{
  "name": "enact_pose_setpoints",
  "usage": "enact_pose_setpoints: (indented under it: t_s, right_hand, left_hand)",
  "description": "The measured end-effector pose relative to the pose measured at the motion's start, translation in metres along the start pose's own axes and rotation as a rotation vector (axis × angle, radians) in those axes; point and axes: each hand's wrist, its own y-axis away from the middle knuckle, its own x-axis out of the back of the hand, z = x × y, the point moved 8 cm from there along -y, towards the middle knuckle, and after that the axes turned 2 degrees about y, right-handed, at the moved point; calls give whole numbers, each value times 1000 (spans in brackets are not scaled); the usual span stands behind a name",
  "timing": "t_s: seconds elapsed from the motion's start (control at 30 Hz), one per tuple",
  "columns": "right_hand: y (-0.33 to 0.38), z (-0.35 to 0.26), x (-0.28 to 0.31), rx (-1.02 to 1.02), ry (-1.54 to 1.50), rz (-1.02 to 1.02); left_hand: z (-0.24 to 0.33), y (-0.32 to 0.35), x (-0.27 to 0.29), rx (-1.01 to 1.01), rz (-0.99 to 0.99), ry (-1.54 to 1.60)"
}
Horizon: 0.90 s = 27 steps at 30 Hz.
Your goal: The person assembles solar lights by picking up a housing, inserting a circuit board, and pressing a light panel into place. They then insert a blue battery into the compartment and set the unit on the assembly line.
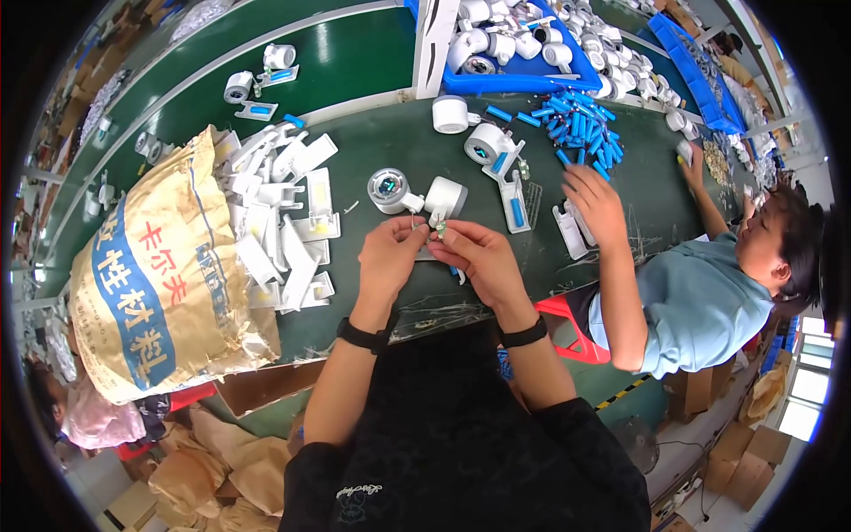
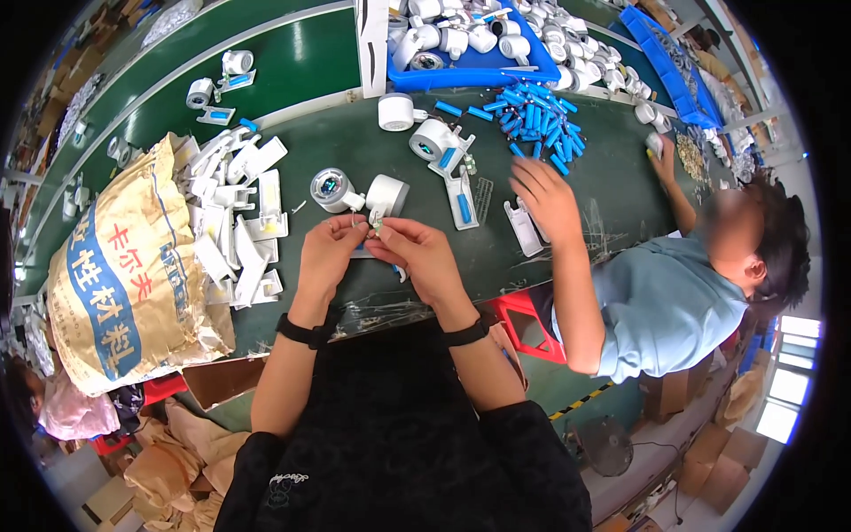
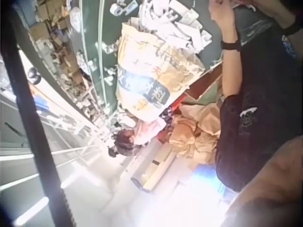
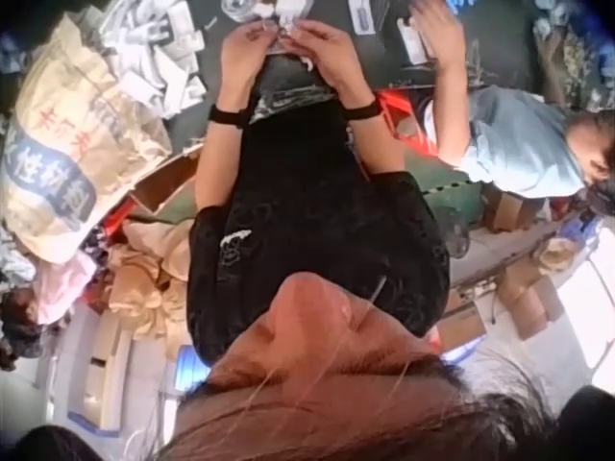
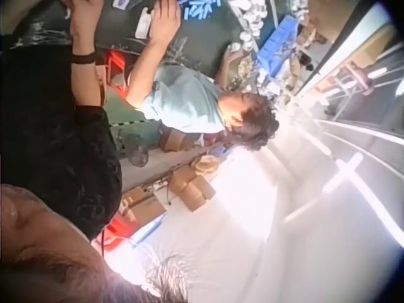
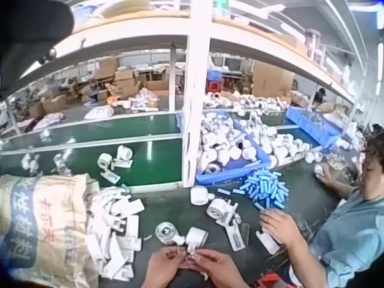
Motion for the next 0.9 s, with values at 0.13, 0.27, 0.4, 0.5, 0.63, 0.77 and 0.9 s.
enact_pose_setpoints:
  t_s: [0.13, 0.27, 0.4, 0.5, 0.63, 0.77, 0.9]
  right_hand:
    - [-1, -1, 1, -22, 28, 34]
    - [1, 2, -1, -89, -23, 32]
    - [1, 0, 3, -73, 12, 76]
    - [-2, 2, 4, -74, 30, 82]
    - [-3, 4, 6, -77, 30, 85]
    - [-3, 6, 9, -98, 21, 79]
    - [-3, 8, 8, -150, -19, 25]
  left_hand:
    - [1, 1, 5, -35, -4, -101]
    - [9, 4, 1, -50, -45, -124]
    - [22, 10, 0, -33, -13, -278]
    - [22, 11, 3, -35, -8, -314]
    - [25, 11, 4, -43, -3, -349]
    - [19, 7, 4, -47, -11, -326]
    - [23, 10, 5, -55, -12, -361]
